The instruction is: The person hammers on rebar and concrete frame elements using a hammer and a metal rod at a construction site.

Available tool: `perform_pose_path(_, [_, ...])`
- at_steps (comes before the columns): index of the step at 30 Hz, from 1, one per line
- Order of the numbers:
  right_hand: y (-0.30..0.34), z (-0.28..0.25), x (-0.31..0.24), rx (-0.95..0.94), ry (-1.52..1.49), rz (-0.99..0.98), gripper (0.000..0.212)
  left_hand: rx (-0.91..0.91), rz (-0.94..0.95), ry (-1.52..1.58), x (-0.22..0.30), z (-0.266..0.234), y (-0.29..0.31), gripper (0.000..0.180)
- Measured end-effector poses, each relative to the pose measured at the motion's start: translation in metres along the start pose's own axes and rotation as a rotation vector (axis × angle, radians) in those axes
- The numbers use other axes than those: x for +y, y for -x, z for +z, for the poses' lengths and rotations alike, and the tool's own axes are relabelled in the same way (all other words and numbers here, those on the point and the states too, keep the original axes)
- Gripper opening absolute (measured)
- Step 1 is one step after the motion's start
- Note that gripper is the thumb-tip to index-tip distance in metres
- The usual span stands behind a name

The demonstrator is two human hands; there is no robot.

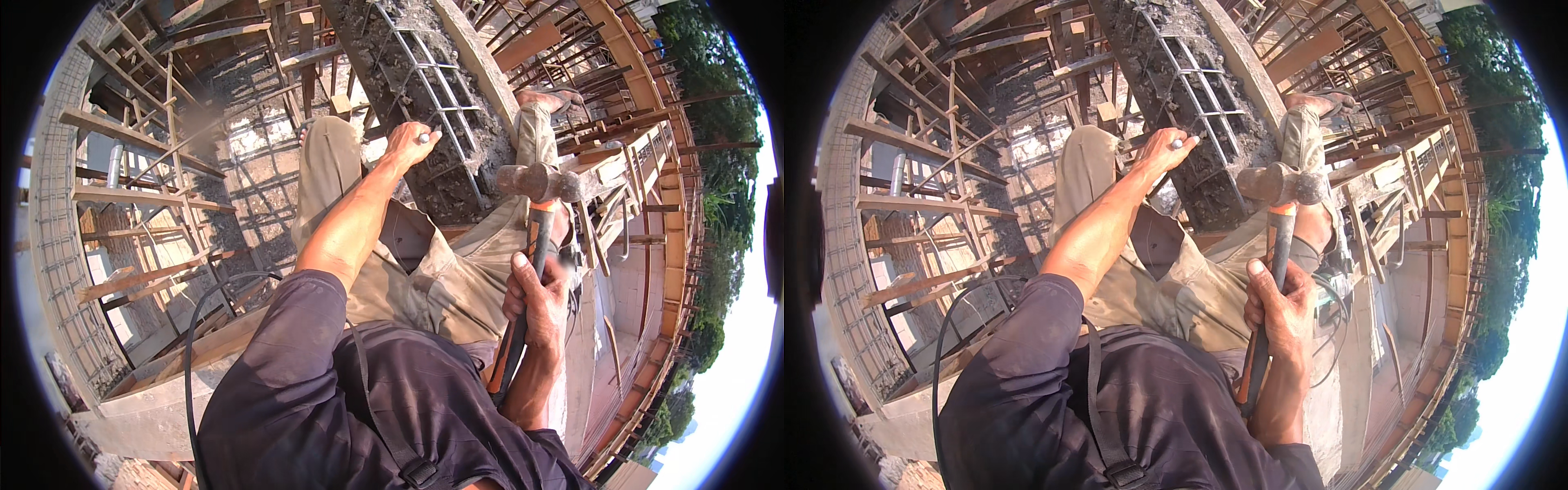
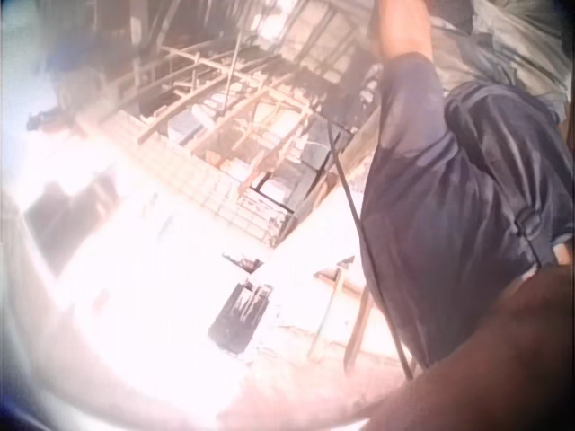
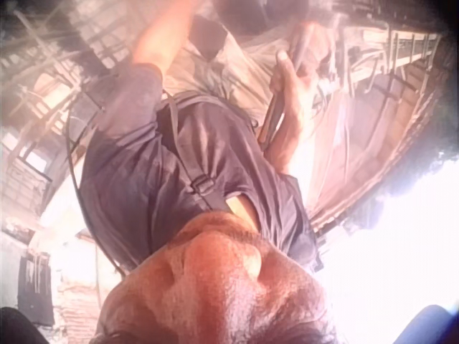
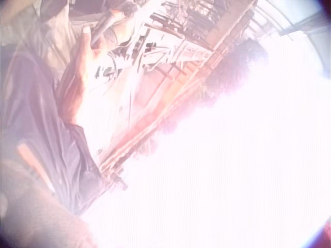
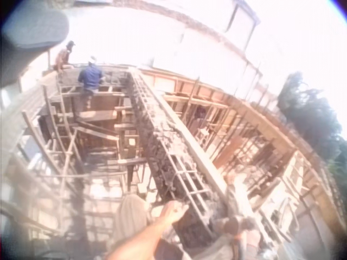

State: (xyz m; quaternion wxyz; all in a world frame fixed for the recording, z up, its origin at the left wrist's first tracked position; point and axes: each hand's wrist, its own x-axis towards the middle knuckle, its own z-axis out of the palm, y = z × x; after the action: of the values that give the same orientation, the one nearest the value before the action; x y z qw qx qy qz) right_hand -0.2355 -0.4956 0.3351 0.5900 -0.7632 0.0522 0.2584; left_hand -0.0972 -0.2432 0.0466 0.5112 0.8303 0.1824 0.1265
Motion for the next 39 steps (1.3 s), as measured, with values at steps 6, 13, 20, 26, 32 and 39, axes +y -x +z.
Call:
perform_pose_path(6, [-0.031,0.007,0.006,0.027,0.042,0.086,0.029,-0.110,0.096,0.004,0.003,0.012,0.000,0.051])
perform_pose_path(13, [-0.068,0.020,-0.021,0.068,0.047,0.096,0.026,0.027,0.136,0.013,0.002,0.026,-0.024,0.052])
perform_pose_path(20, [-0.091,0.048,-0.048,0.049,0.113,0.015,0.028,0.081,-0.055,0.059,0.023,0.013,-0.045,0.053])
perform_pose_path(26, [-0.101,0.058,-0.055,0.046,0.201,-0.045,0.028,-0.066,-0.046,0.077,0.022,0.005,-0.051,0.049])
perform_pose_path(32, [-0.069,0.061,-0.075,0.008,0.153,-0.073,0.027,0.729,-0.409,0.815,-0.048,-0.096,-0.105,0.042])
perform_pose_path(39, [-0.063,0.056,-0.073,0.029,0.181,-0.126,0.030,0.715,-0.091,0.779,0.013,-0.122,-0.074,0.053])
